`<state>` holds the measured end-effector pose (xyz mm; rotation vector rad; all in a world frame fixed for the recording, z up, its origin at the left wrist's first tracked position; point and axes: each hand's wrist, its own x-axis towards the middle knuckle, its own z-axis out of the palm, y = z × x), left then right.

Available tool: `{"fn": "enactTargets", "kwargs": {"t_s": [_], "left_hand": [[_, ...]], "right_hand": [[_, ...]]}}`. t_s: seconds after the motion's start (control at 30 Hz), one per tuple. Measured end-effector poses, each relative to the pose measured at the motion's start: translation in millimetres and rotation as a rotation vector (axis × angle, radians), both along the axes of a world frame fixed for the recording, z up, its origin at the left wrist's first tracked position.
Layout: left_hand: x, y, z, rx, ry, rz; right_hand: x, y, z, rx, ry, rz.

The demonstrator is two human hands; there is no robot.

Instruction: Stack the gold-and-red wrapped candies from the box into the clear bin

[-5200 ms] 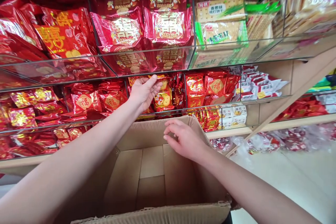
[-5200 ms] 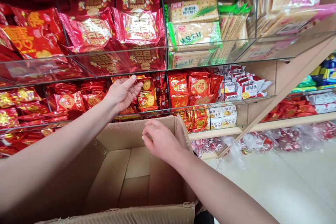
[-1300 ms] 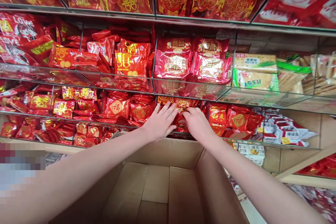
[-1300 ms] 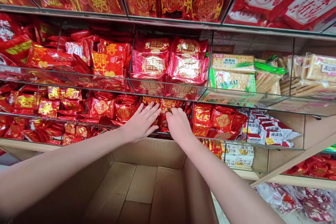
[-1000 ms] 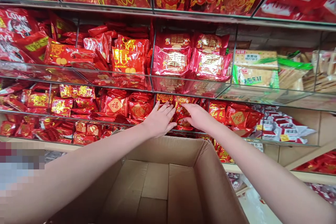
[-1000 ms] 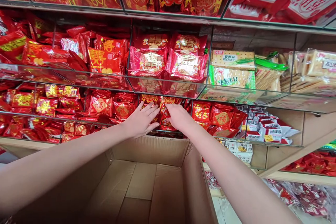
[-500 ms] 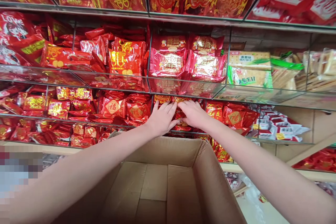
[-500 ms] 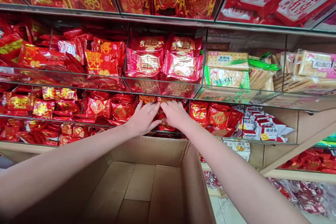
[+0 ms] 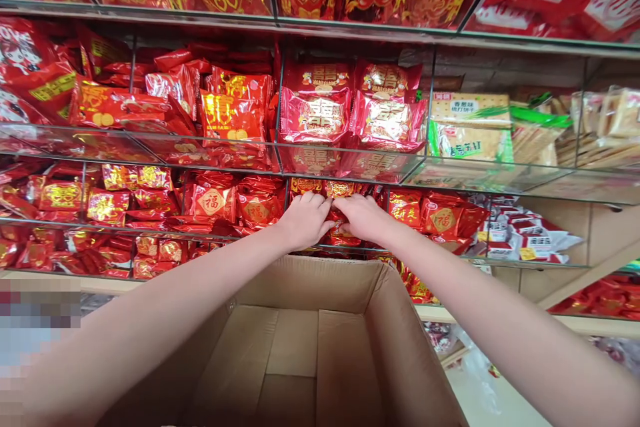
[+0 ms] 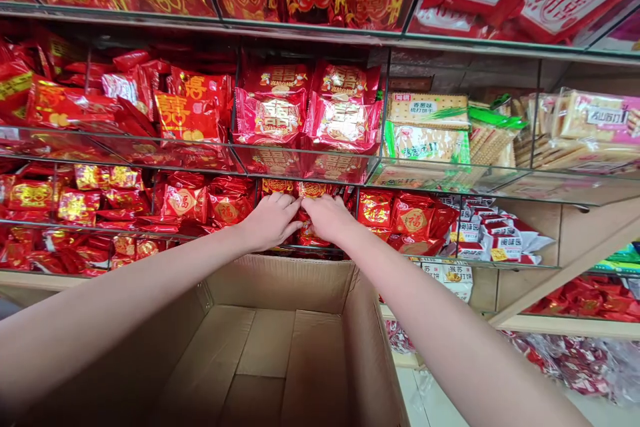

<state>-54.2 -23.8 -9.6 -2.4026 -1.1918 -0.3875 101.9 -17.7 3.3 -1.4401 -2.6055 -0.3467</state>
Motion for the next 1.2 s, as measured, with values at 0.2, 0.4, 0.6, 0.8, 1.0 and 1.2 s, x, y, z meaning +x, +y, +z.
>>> {"fn": "enactTargets", "kwargs": {"t_s": [0.2, 0.4, 0.6, 0.8, 1.0, 1.2], "left_hand": [[-0.7, -10.1, -3.1, 0.048, -0.009, 0.041], [2.5, -27.8, -7.2, 0.067, 0.078, -0.1], [-1.2, -18.5, -19.1, 0.067, 0.099, -0.075], [1.5, -22.3, -23.1, 0.078, 0.073, -0.022], [2.1, -29.4, -22.6, 0.078, 0.075, -0.035], [5.6, -18.0, -24.2, 0.06, 0.063, -0.038]], "right_hand": [[11.9, -22.1, -14.4, 0.146, 0.116, 0.104], [44.0, -47.6, -39.6, 0.273, 0.135, 0.025], [58.7, -43.7, -62.2, 0.26, 0.058, -0.032], [67.3, -44.9, -61.9, 0.311, 0.177, 0.034], [65.1, -53.0, -59.4, 0.381, 0.266, -0.073], [44.2, -46.5, -50.8, 0.334, 0.198, -0.242]]}}
